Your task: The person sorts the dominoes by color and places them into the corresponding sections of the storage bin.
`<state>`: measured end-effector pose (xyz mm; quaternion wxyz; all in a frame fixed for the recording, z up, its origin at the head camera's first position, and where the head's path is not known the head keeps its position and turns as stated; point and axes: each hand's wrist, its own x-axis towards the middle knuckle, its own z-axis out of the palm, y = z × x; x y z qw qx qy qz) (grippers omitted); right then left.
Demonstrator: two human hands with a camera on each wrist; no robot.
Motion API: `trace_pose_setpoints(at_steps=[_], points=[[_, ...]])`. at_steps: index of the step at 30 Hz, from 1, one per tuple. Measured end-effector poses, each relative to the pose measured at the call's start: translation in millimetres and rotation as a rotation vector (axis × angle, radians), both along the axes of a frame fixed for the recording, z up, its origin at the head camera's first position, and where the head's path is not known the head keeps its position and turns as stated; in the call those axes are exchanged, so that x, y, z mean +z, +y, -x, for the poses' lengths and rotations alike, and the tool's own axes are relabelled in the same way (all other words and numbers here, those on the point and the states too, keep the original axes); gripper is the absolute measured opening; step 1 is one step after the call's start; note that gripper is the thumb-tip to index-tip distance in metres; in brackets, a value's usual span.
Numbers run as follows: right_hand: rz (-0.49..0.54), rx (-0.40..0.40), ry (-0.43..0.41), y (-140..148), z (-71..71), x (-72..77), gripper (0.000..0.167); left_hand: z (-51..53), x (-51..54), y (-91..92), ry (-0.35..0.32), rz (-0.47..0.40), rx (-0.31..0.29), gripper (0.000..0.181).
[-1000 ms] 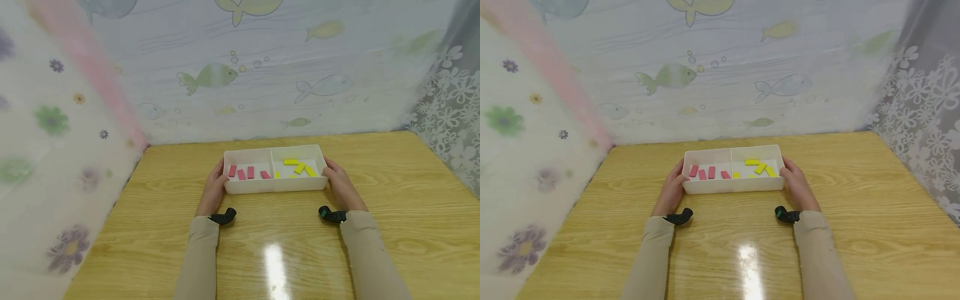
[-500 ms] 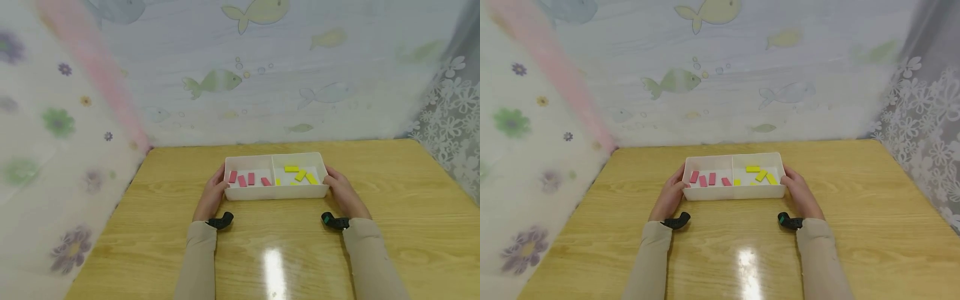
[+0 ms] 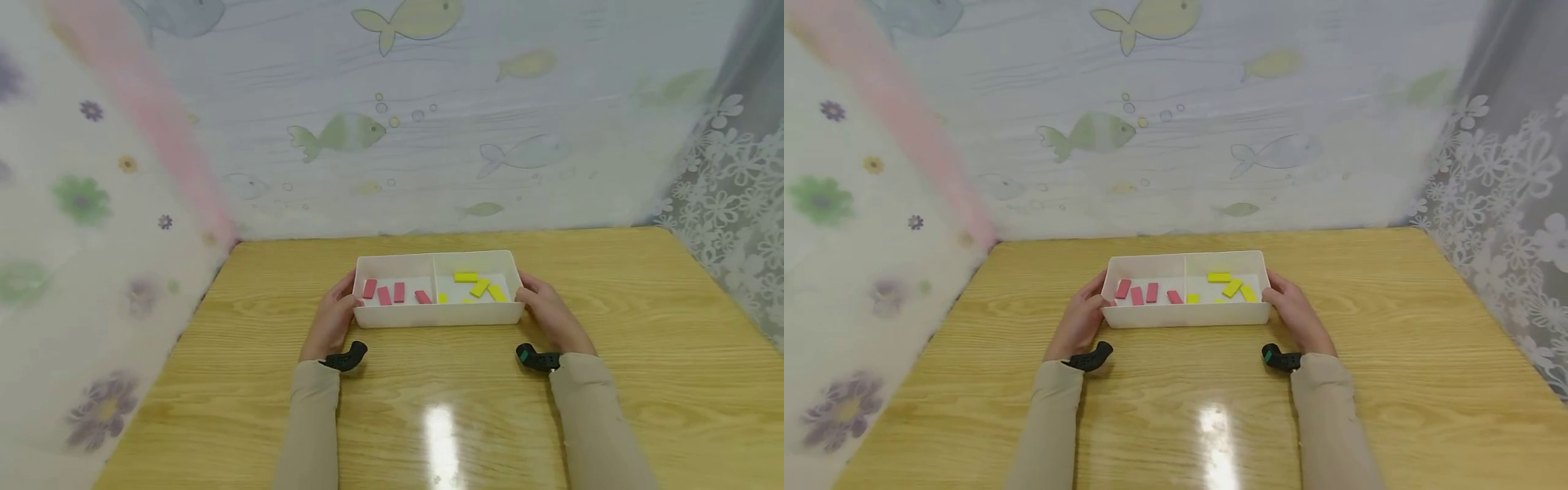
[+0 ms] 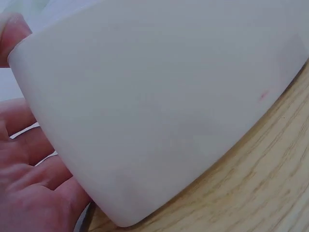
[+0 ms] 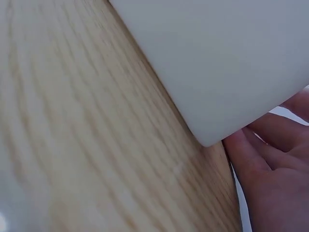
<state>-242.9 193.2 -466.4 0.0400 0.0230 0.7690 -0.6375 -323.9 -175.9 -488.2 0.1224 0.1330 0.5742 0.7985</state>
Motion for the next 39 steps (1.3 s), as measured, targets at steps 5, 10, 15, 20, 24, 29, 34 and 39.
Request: trace_pose_setpoints(at_steps=[5, 10, 15, 20, 24, 29, 34, 39], points=[[0.016, 0.004, -0.002, -1, 0.2, -1.2, 0.065, 1.4, -0.9, 3.7, -0.003, -0.087, -0.006, 0.064], [0.003, -0.019, -0.011, 0, -2.6, 1.5, 0.057, 1.4, 0.9, 14.1, 0.034, -0.125, -0.001, 0.062], [0.009, -0.027, -0.002, -1, -1.7, 6.4, 0.065, 2.4, 1.7, 15.5, 0.062, -0.074, 0.008, 0.054], [-0.088, -0.049, 0.012, 2, -2.7, 11.4, 0.069, 2.0, 0.6, 15.1, 0.034, -0.072, 0.005, 0.051], [-0.118, -0.045, 0.004, 5, -4.3, 12.2, 0.067, 2.1, -0.7, 15.2, 0.037, -0.092, -0.011, 0.051], [-0.119, 0.004, 0.004, 10, -8.1, 10.6, 0.067, 1.4, -2.7, 13.9, 0.049, -0.106, -0.036, 0.05], [-0.176, 0.04, 0.015, 19, -15.5, 17.2, 0.069, -1.3, -1.7, 11.8, 0.054, -0.102, -0.05, 0.049], [-0.323, 0.009, -0.024, 24, -32.0, 36.0, 0.073, -6.0, 10.9, -4.8, 0.1, 0.023, -0.016, 0.049]])
